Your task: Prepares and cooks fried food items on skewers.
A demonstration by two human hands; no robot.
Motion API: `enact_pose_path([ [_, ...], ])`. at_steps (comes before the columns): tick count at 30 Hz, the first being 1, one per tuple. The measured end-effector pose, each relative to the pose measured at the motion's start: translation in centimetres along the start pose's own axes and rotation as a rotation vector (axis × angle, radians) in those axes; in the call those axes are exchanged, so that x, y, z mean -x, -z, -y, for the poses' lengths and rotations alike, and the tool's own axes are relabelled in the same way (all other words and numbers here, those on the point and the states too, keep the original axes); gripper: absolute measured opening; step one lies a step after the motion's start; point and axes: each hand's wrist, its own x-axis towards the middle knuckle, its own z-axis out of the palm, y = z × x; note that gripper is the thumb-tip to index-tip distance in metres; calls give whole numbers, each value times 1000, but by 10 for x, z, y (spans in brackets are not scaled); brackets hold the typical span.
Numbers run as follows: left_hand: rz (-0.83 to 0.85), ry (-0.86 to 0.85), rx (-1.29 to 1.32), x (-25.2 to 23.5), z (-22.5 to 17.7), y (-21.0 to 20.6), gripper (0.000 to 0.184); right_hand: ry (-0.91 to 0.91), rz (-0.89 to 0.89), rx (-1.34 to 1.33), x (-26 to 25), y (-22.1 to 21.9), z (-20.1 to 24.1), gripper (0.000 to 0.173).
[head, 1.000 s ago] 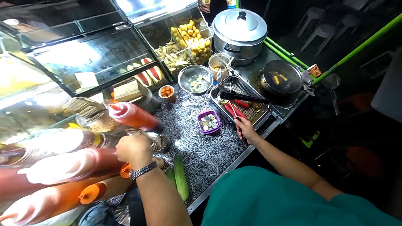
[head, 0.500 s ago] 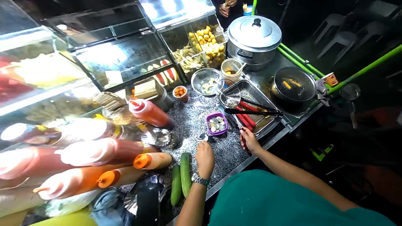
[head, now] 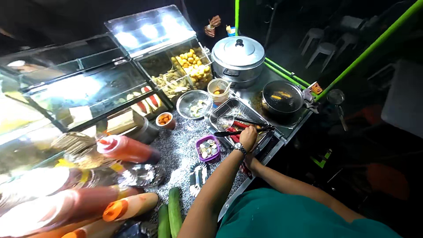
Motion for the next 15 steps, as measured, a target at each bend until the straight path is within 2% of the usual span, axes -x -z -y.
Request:
enact_pose_path([
  [2,48,1,-8,0,-4,7,31,8,43,0,0,8,0,20],
  [4,0,-33,8,9,-13,19,31,41,73,17,3,17,0,22],
  [6,-158,-116,52,28,-26,39,30,138,78,24,5,27,-2,22],
  [8,-422,-243,86,53,-40,66,30,257,11,38,10,42,-1,26],
  [10,-681,-365,77,77,-48,94,33,398,-169,100,15,64,2,37],
  [12,-845,-452,47,99,-49,114,32,538,-430,296,15,103,3,44],
  [15,-862,-492,37,113,-28,115,26,467,-775,659,23,175,15,46],
])
